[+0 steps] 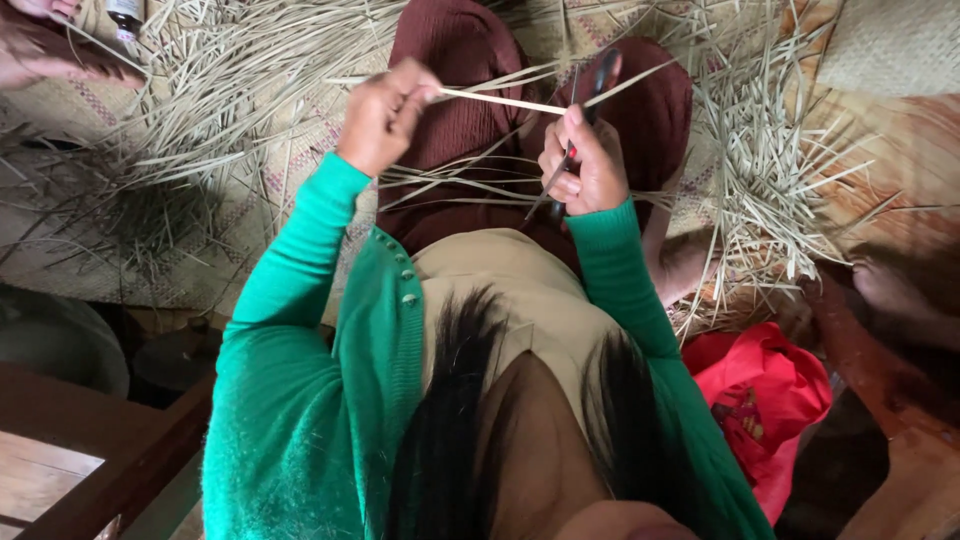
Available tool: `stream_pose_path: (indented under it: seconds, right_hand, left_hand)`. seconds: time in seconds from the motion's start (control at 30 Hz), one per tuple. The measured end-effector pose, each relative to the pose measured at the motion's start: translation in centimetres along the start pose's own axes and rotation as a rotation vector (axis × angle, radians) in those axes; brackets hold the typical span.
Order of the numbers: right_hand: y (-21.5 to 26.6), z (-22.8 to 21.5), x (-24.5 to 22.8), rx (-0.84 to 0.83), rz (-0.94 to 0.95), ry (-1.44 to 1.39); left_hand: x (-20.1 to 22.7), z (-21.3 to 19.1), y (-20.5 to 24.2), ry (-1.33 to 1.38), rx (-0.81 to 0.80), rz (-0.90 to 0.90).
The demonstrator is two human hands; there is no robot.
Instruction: Trimming and splitting plant fibers with scissors to prepare them for weaving or other crafts.
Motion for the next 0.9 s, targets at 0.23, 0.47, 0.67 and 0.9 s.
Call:
stream_pose_path:
  seconds: [0.23,0.47,0.67,0.9]
  right_hand:
    - [0.2,0.1,-0.6,-0.030,-0.017,-0.006]
    - [0.1,-0.9,-1.4,0.038,-0.164,0.101]
    - [-0.6,0.5,0.9,0.115,-0.109,0.236]
    - [-0.6,0.8,1.8,0.023,0.006,0.186]
  left_hand:
    - [-3.1,-1.6,1.7,-0.035,0.086,-0.092]
    - [0.1,-0.8,-0.6,-0.562,-0.069,0.003]
    - [7.2,3.5,-3.6,-0.049,-0.045,0.130]
    - [5.9,3.5,-2.7,0.600,0.001,-0.066]
Point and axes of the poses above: each hand's wrist, its own y-axis away from the middle knuckle, its own z-axis out of the palm, x = y × z, the point moved 8 cm from there along -y, towards the middle knuckle, and after that the axes turned 13 degrees about z, right-handed, at the moved point
